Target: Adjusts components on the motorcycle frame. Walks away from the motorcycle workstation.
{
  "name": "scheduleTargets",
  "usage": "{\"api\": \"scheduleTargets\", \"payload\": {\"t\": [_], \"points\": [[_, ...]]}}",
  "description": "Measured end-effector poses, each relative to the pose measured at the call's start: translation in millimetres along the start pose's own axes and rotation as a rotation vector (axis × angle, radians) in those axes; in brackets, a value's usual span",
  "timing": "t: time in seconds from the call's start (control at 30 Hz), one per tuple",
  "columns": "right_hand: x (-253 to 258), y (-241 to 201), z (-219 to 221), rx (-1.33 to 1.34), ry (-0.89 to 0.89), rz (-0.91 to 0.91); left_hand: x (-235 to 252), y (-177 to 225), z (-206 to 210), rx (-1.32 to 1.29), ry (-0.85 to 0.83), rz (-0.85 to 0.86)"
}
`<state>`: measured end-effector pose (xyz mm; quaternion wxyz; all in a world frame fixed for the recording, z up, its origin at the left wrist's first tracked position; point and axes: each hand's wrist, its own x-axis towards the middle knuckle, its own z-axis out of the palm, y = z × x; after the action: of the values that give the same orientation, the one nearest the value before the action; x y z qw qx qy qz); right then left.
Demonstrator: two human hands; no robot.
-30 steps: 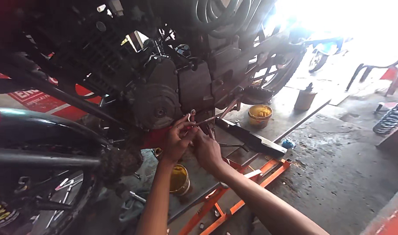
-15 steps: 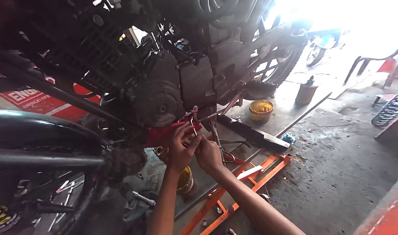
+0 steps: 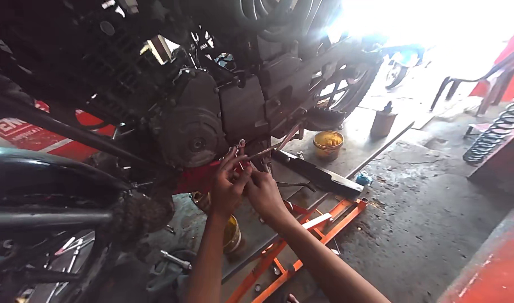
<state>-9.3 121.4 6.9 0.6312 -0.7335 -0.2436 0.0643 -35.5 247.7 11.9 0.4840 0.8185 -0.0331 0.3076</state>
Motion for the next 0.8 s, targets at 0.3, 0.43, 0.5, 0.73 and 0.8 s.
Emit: {"api": "scheduleTargets", "payload": {"t": [0.3,0.43,0.5,0.73,0.8], "points": [[9.9,0.7,-8.3,0.023,-0.029,-0.023,3.2,-5.7,8.6,-0.221,0.113,0.071],[7.7,-0.7,1.8,0.181,-0.034,0.037,6.0,2.3,-6.2,-0.086,0.063,0.037],[7.1,-2.7,3.1,0.242,-0.036,0.080,3.1,6.9,-7.9,-0.009,0.002,-0.025],[-17.4,-57.0,-17.2,0.768,-0.201,0.333,16.7,17.4,-12.2,-0.069,0.005,-0.055],[-15.6,-67.5,-23.4,0.844,-0.203,0.337,19.3,25.9,-13.8,-0.106,0.011,-0.119]]}}
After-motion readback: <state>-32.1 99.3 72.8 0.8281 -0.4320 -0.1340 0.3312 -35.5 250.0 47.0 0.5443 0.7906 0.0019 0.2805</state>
